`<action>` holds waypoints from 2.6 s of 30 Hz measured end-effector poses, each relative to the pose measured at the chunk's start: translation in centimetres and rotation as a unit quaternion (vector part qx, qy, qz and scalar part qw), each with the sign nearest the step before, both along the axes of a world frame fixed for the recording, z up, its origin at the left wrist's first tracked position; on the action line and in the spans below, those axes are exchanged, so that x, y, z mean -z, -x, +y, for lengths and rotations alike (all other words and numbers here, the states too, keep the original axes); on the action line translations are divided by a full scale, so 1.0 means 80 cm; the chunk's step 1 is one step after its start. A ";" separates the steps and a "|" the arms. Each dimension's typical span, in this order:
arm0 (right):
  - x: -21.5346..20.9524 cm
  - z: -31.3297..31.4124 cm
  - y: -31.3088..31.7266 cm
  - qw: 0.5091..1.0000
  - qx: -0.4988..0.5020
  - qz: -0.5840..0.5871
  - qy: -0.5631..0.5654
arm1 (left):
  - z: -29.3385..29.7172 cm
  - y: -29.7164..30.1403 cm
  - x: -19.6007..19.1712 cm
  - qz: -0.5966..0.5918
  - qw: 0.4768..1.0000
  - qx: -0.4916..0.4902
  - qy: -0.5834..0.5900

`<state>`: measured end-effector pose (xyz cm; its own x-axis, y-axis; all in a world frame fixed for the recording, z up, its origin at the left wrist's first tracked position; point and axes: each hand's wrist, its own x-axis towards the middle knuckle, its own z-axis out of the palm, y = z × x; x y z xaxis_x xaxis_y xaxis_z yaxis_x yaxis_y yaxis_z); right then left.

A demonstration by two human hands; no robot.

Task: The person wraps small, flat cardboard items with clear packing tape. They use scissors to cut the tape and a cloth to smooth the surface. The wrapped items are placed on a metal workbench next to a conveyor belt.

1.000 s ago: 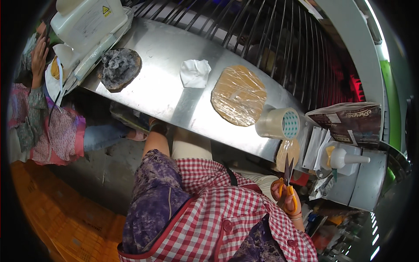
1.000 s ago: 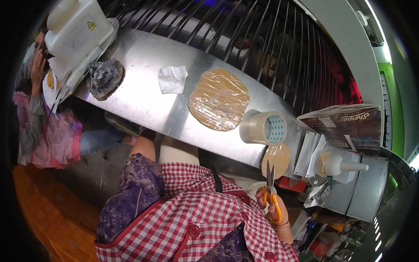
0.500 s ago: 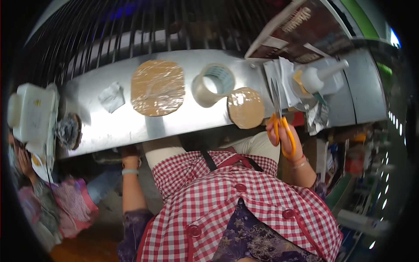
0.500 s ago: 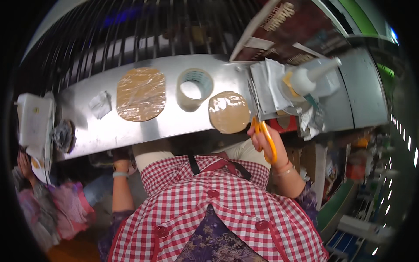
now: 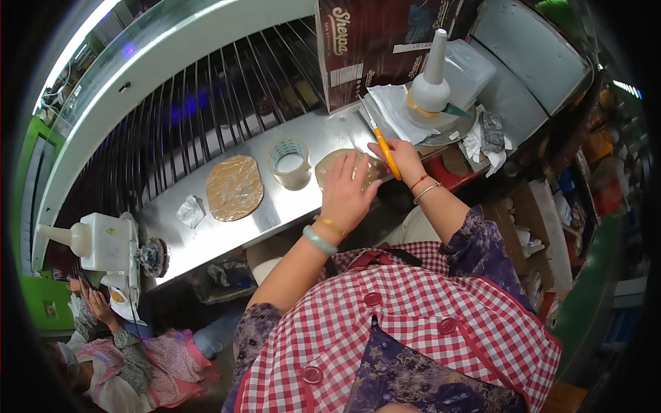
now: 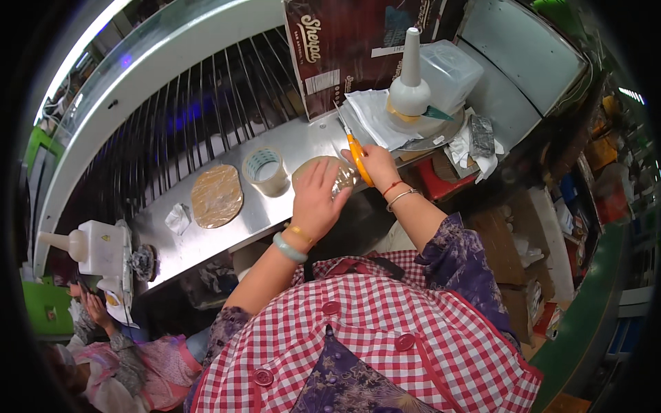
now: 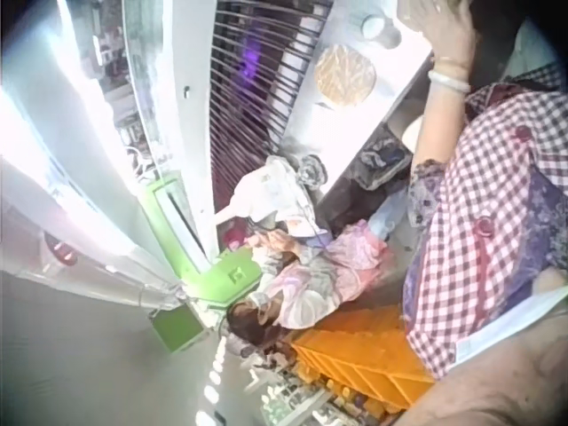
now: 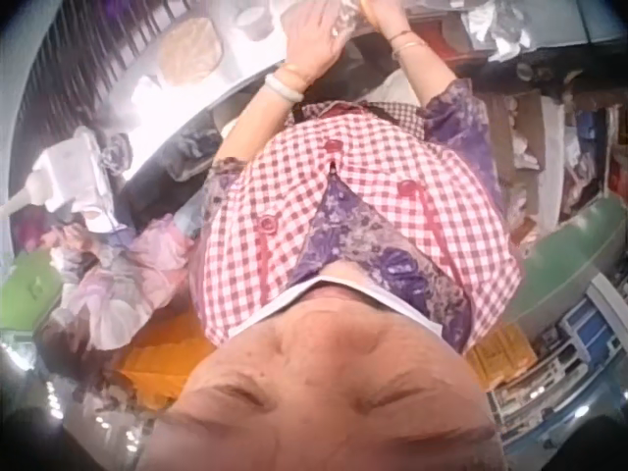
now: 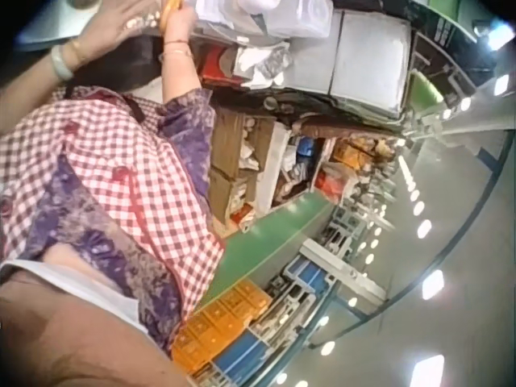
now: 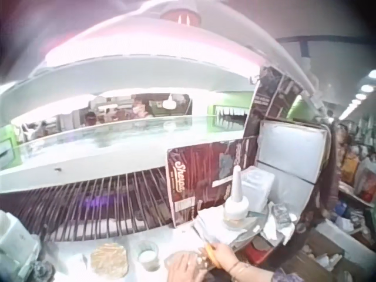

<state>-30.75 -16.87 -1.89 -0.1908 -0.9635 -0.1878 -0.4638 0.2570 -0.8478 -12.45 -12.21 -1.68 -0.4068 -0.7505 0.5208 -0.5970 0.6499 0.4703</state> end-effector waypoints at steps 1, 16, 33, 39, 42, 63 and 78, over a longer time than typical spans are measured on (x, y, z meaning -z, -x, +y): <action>-0.001 -0.001 -0.001 1.000 -0.001 -0.012 0.003 | -0.012 0.010 0.018 -0.057 0.998 -0.015 -0.001; 0.010 -0.003 0.003 0.999 -0.030 -0.010 -0.025 | 0.012 -0.005 0.043 -0.214 0.970 0.082 0.078; -0.003 -0.026 -0.051 0.898 -0.116 0.416 0.084 | 0.109 -0.368 -0.016 -0.138 0.897 -0.382 0.172; 0.006 -0.020 -0.048 0.888 -0.105 0.428 0.131 | 0.103 -0.407 0.029 -0.117 0.909 -0.400 0.015; 0.012 -0.017 -0.047 0.870 -0.115 0.461 0.134 | 0.100 -0.461 0.044 0.119 0.864 -0.484 0.080; 0.028 -0.006 -0.052 0.852 -0.085 0.477 0.198 | 0.127 -0.531 0.081 0.387 0.616 -0.672 0.137; -0.068 0.065 -0.136 0.954 -0.206 -0.072 0.205 | 0.131 -0.347 -0.074 0.336 0.871 -0.355 0.056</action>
<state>-19.84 -11.68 3.58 0.2187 -0.9492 0.2261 -0.3253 -0.2894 -0.9002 15.34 -1.71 4.22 0.5637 -0.6173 0.5489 -0.4814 0.2945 0.8256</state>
